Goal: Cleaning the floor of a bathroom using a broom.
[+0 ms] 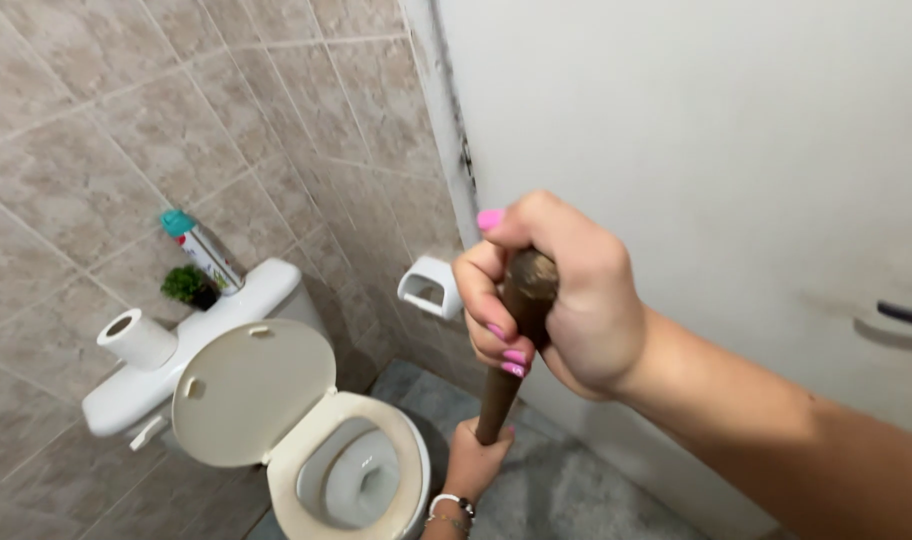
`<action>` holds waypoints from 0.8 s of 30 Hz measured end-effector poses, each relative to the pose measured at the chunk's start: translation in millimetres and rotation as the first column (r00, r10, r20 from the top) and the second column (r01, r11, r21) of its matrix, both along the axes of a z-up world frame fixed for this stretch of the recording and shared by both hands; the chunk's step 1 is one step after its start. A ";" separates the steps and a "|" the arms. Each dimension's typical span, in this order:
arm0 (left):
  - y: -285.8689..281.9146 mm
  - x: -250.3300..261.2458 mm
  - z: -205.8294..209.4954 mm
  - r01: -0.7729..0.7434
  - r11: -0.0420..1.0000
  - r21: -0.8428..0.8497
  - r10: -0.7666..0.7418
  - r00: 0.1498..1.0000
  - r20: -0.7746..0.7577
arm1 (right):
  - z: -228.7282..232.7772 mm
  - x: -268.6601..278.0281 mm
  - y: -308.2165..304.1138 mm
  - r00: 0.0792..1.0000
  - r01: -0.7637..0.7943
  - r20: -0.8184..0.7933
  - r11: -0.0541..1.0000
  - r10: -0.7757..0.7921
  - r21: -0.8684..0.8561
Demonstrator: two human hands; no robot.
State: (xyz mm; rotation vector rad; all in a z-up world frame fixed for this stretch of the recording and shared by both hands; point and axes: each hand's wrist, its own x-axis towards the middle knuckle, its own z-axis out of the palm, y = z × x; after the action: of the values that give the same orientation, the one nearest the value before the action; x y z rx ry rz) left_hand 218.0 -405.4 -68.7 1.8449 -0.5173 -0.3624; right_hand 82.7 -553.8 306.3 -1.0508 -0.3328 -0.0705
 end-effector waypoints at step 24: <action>55.1 -151.6 84.1 0.519 0.853 -0.056 -0.522 0.848 -0.091 | 92.5 -129.8 88.8 0.770 0.610 -0.004 0.739 -0.638 -0.286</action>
State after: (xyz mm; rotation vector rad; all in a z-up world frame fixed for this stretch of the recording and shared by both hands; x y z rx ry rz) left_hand 66.4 -350.2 15.4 1.6233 -0.9499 -0.8073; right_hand -47.1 -465.0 398.9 -1.4017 0.1298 -0.5960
